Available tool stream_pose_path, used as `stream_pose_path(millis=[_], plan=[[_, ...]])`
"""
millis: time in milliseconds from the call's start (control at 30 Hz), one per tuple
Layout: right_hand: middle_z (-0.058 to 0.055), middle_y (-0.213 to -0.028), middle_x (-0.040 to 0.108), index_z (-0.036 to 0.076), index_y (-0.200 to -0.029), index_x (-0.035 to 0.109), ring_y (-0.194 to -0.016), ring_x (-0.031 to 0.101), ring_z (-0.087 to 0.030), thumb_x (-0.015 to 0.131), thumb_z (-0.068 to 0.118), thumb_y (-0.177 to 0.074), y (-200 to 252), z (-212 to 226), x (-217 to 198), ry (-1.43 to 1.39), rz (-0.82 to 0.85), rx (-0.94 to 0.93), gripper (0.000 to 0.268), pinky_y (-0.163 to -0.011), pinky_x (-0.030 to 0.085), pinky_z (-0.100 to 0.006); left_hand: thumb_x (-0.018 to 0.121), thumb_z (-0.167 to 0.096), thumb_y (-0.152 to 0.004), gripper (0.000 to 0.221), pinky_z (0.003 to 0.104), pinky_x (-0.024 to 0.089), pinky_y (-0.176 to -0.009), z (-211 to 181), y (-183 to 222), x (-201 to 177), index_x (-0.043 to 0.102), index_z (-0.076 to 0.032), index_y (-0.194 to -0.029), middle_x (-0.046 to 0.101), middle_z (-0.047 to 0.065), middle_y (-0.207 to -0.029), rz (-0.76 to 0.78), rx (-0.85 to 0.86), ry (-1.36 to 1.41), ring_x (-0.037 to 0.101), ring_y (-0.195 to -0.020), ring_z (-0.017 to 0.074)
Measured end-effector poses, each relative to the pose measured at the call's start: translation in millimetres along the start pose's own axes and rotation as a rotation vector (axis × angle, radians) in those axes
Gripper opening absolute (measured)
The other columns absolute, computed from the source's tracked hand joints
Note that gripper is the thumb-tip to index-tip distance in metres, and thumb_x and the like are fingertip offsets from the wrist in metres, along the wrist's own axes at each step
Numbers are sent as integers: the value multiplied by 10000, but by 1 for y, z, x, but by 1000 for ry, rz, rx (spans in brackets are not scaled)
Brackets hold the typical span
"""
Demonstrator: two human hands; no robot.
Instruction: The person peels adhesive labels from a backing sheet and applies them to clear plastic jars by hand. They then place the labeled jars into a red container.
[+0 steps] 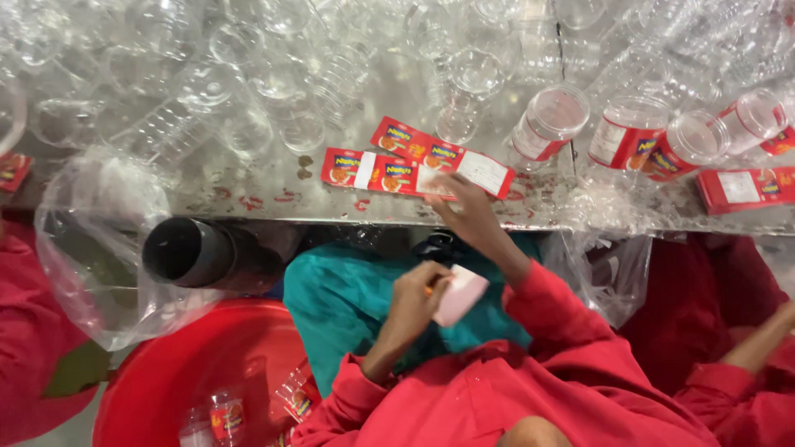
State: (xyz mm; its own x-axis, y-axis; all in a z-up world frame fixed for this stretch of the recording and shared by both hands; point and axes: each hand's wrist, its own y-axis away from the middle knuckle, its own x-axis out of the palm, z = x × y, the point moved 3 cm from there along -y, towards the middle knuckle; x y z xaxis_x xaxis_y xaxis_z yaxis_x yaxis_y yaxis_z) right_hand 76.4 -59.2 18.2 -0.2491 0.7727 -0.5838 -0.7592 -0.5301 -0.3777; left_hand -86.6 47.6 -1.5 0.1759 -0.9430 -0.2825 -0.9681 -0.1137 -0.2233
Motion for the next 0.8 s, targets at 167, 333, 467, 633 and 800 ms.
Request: stream_pose_path(millis=[167,333,467,633,800], plan=[[-113,-1112,708,26,-1093,721,-1012,720,-271,761,76,-901,101,46,-29,33,-41,-94,203,-889,582,-319,716,-180,-967,164,328,550,-674,25,-12,14,694,-18,-943,712,128,-819,-28,-151,51,717,-726,242],[-138,-1213,722,6,-1127,726,-1054,725,-281,712,25,-923,126,31,-32,-248,-104,246,205,-878,585,-342,709,-161,-962,147,334,557,-696,26,-18,40,696,-17,-989,725,117,-844,59,-230,129,711,-740,225],[-134,-1215,717,-5,-1093,732,-1080,719,-251,750,85,-910,137,15,-24,-60,-135,170,205,-914,581,-344,661,-65,-947,147,355,566,-751,14,-16,38,686,-37,-1089,708,121,-991,55,38,-52,710,-865,283],[-88,-1145,701,29,-986,675,-1000,676,-224,687,59,-996,156,-41,-2,-563,-281,367,34,-868,564,-329,676,-18,-926,196,384,548,-729,1,-17,40,706,-51,-1118,676,128,-940,99,84,-234,678,-844,341],[-86,-992,665,102,-1034,615,-867,682,-193,690,158,-971,168,-98,-39,-1530,-601,721,113,-764,568,-329,685,-52,-984,97,297,515,-682,17,-16,32,696,-26,-1077,641,64,-856,-1,-15,52,643,-745,178]])
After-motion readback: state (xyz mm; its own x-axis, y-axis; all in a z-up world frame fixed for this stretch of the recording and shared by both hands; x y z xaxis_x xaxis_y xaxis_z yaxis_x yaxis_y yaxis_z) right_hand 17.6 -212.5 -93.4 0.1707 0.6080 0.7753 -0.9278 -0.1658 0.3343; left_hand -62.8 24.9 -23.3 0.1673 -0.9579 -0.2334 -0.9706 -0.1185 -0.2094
